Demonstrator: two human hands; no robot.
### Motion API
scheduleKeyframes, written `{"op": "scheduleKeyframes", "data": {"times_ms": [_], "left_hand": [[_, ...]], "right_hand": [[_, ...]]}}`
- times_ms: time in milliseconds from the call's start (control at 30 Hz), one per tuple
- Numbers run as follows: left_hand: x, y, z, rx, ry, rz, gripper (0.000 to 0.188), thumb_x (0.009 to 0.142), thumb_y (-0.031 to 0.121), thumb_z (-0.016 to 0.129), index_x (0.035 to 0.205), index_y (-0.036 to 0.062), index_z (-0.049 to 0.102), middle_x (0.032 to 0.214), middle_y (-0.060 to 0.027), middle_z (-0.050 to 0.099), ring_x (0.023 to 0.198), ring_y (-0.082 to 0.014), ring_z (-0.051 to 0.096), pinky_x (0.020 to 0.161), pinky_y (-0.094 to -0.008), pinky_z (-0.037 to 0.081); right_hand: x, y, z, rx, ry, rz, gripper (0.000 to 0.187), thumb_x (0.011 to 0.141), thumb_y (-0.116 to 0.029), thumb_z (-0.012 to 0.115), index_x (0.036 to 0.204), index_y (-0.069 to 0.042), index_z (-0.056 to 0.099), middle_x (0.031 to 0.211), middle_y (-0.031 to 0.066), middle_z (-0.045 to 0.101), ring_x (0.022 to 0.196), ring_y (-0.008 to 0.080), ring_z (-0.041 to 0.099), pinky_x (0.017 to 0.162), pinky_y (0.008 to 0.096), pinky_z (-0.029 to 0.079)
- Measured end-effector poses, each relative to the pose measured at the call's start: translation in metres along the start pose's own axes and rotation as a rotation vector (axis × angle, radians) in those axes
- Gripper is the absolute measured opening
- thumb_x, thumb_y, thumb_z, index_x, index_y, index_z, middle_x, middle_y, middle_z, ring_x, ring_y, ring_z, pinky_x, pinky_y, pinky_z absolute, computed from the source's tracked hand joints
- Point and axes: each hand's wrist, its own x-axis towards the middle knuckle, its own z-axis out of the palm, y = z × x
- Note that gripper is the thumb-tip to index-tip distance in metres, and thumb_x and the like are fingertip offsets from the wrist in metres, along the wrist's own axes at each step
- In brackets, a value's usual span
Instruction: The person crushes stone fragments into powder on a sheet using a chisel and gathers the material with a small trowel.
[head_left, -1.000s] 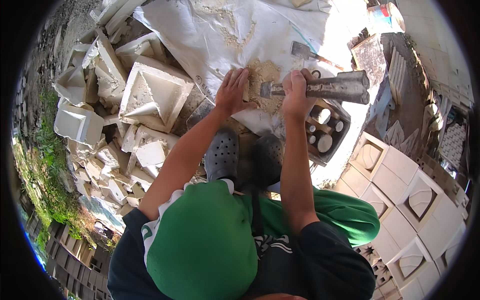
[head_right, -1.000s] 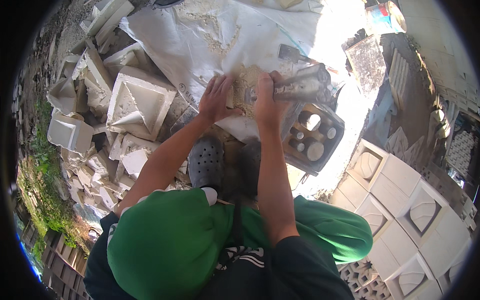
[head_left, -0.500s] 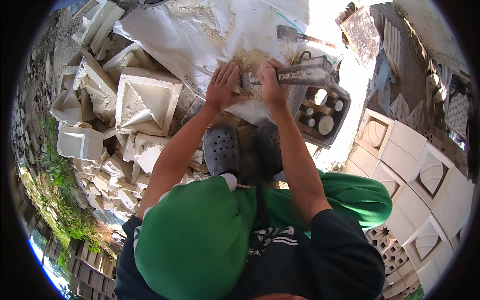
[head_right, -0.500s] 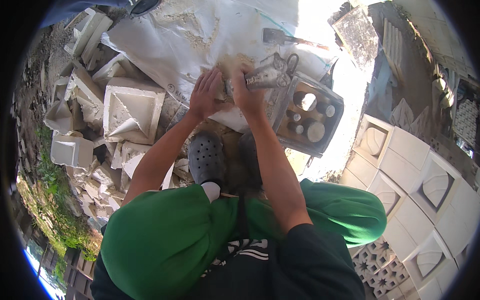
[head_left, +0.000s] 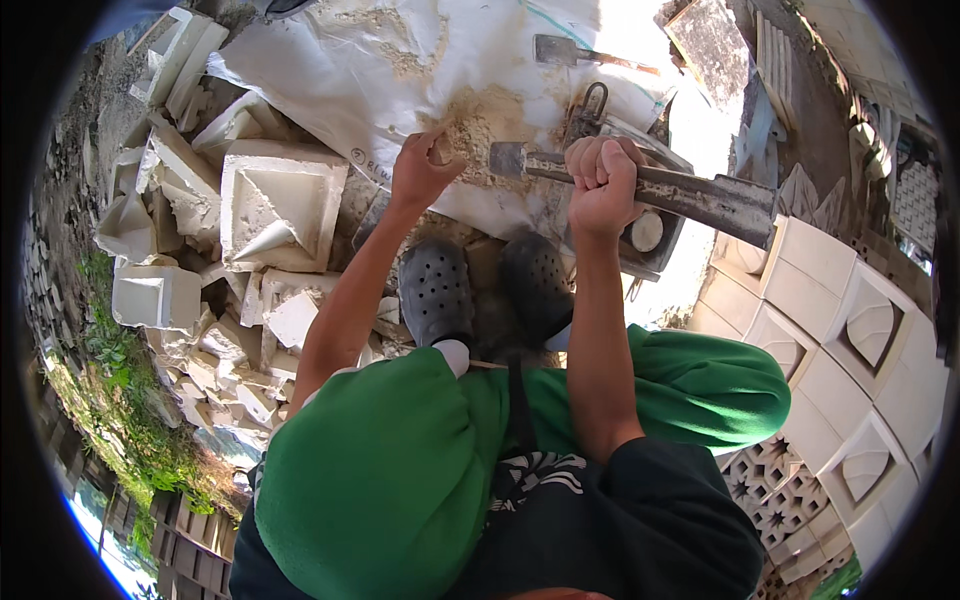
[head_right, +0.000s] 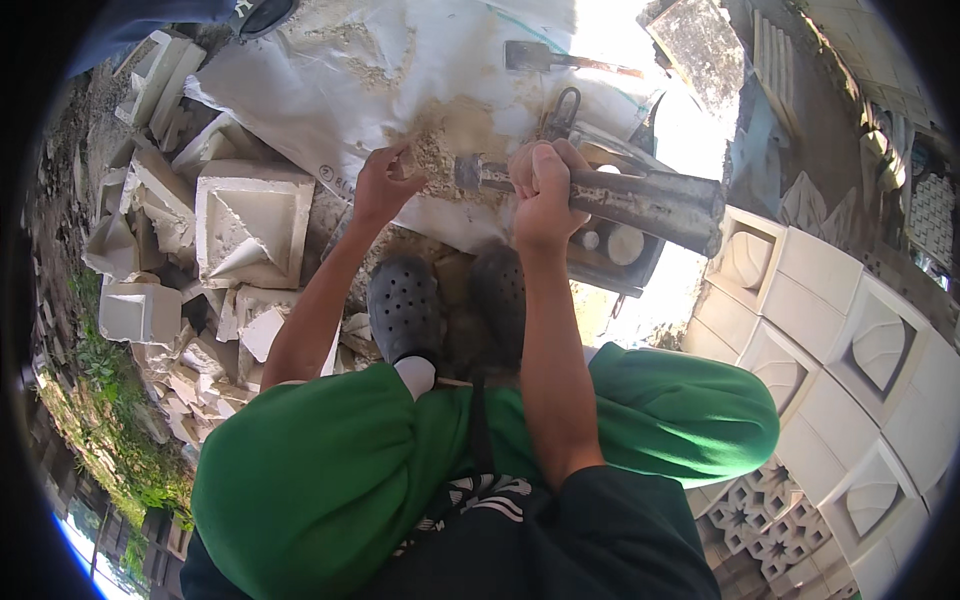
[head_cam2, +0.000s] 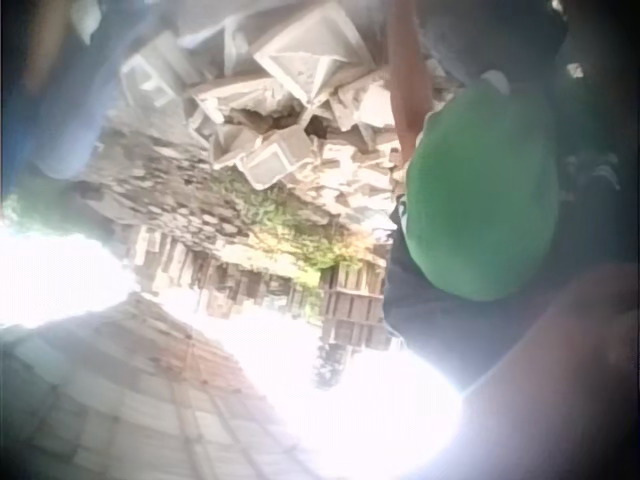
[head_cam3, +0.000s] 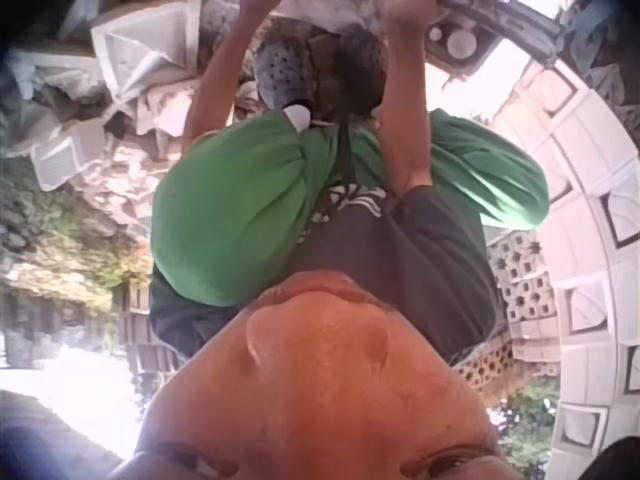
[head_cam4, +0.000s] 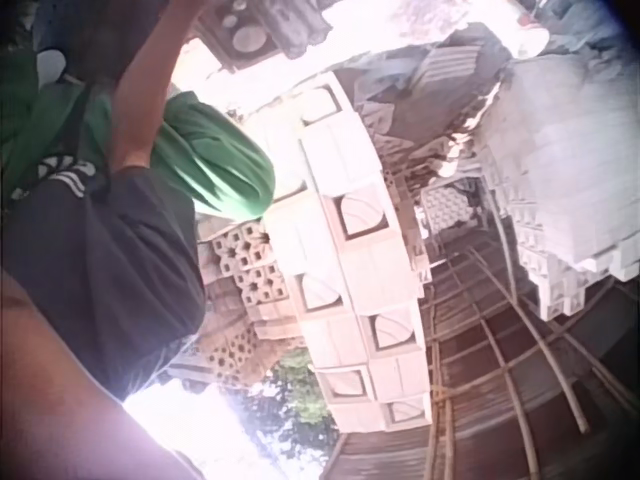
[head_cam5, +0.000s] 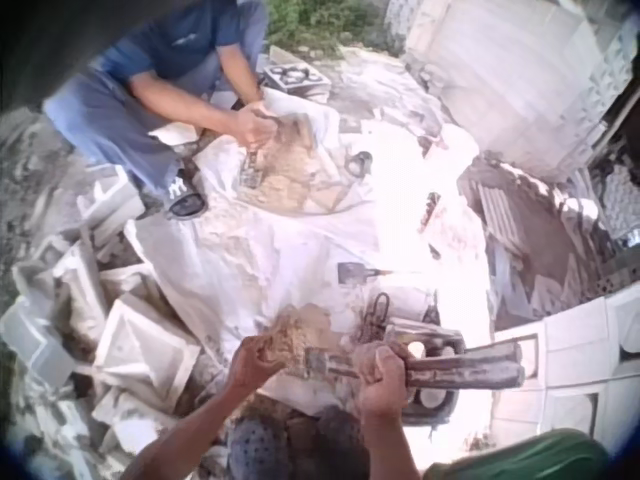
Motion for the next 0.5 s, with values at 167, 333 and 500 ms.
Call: {"op": "scheduleKeyframes", "data": {"times_ms": [167,333,500], "left_hand": [[-0.024,-0.006,-0.002,-0.121,0.310,-0.085,0.058,0.069,0.019,0.071,0.123,0.0048,0.055,0.106,-0.0125,0.059,0.085,-0.0229,0.059,0.076,-0.0342,0.050],[-0.028,-0.017,0.019,0.208,0.328,0.052,0.053,0.070,0.017,0.067,0.121,0.0055,0.056,0.108,-0.0145,0.058,0.097,-0.0296,0.056,0.085,-0.0396,0.047],[-0.013,-0.001,0.035,0.205,0.193,0.001,0.045,0.069,0.018,0.068,0.112,0.0058,0.061,0.107,-0.0168,0.061,0.101,-0.0347,0.056,0.089,-0.0416,0.045]], "right_hand": [[-0.010,-0.005,-0.010,-0.059,0.058,-0.001,0.030,0.082,-0.004,0.044,0.056,-0.009,0.030,0.050,-0.0002,0.033,0.046,0.0083,0.027,0.044,0.0247,0.023],[-0.027,0.006,-0.019,-0.069,0.089,-0.008,0.030,0.082,-0.004,0.044,0.056,-0.010,0.030,0.049,-0.0003,0.033,0.045,0.0078,0.027,0.043,0.0246,0.023],[-0.034,0.013,-0.023,-0.041,0.118,0.010,0.030,0.081,-0.003,0.044,0.056,-0.010,0.030,0.049,0.0000,0.032,0.044,0.0081,0.026,0.043,0.0248,0.023]]}}
